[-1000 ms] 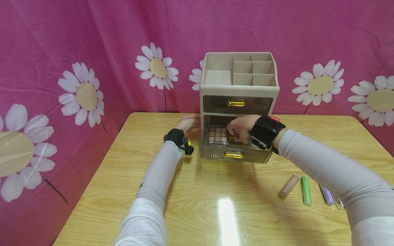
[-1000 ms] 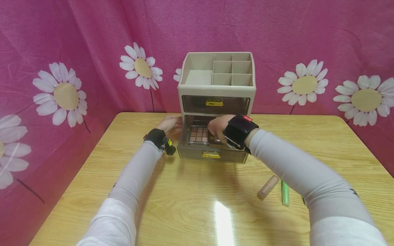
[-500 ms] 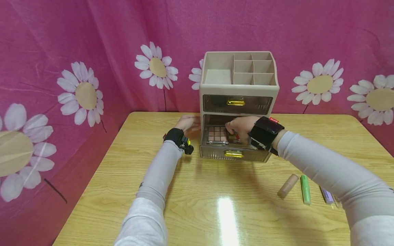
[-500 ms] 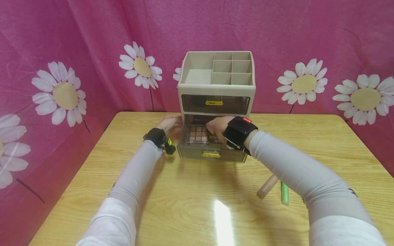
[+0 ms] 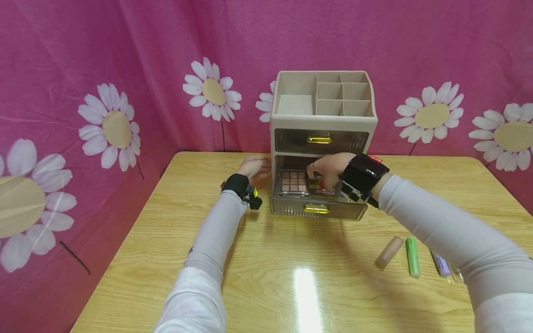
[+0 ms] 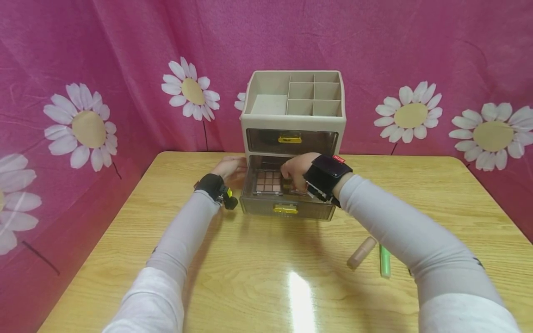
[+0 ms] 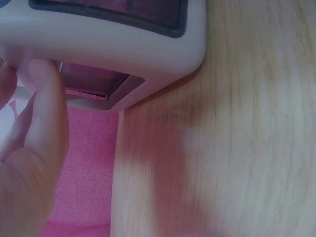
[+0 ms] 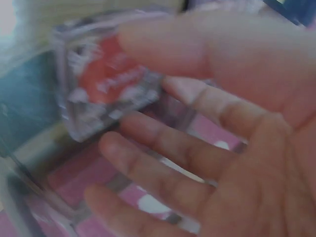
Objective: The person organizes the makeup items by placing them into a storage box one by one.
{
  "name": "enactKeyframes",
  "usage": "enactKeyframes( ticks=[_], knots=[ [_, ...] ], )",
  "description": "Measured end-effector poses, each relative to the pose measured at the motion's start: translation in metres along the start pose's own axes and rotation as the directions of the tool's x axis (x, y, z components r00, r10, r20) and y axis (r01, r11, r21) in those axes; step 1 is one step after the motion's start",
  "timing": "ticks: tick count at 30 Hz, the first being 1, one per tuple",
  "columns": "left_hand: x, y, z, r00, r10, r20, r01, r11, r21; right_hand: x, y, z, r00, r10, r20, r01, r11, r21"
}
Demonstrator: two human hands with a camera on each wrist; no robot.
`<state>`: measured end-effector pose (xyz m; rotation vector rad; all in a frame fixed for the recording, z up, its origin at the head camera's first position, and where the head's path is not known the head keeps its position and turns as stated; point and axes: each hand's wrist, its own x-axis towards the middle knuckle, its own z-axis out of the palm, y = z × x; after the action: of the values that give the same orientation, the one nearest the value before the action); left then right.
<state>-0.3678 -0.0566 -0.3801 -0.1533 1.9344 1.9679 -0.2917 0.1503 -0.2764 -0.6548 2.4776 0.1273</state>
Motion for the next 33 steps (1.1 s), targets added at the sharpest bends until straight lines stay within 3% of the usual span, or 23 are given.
enactKeyframes(
  ticks=[6, 10, 14, 18, 23, 26, 29, 31, 33],
  knots=[
    [0.003, -0.001, 0.0, 1.0, -0.011, -0.005, 0.011, 1.0, -0.017, -0.027, -0.007, -0.014, 0.993, -0.091, -0.074, 0.095, 0.994, 0.055],
    [0.001, 0.0, 0.0, 1.0, -0.002, 0.001, 0.002, 1.0, -0.011, -0.05, -0.014, -0.018, 0.96, -0.213, -0.181, 0.221, 0.975, 0.028],
    [-0.01, 0.006, 0.001, 1.0, 0.001, 0.008, -0.001, 1.0, 0.005, -0.068, -0.026, -0.008, 0.883, -0.312, -0.351, 0.31, 0.948, -0.063],
    [-0.015, 0.009, 0.002, 1.0, -0.005, 0.007, 0.005, 1.0, -0.019, -0.082, -0.043, 0.013, 0.789, -0.322, -0.523, 0.279, 0.946, -0.163],
    [-0.003, 0.004, 0.002, 1.0, -0.017, -0.012, 0.017, 0.999, -0.028, -0.09, -0.062, 0.044, 0.689, -0.346, -0.637, 0.202, 0.936, -0.289],
    [0.006, -0.004, -0.002, 1.0, -0.002, -0.002, 0.001, 0.999, -0.034, -0.09, -0.067, 0.061, 0.609, -0.394, -0.688, 0.175, 0.913, -0.368],
    [0.028, -0.016, -0.009, 0.999, 0.031, 0.015, -0.03, 0.997, -0.066, -0.087, -0.068, 0.076, 0.539, -0.426, -0.726, 0.159, 0.899, -0.409],
    [0.032, -0.018, -0.009, 0.999, 0.032, 0.009, -0.031, 0.997, -0.071, -0.085, -0.068, 0.084, 0.51, -0.431, -0.744, 0.149, 0.896, -0.418],
    [0.036, -0.017, -0.007, 1.0, 0.028, -0.01, -0.028, 0.998, -0.054, -0.083, -0.067, 0.09, 0.498, -0.429, -0.754, 0.143, 0.898, -0.416]
  ],
)
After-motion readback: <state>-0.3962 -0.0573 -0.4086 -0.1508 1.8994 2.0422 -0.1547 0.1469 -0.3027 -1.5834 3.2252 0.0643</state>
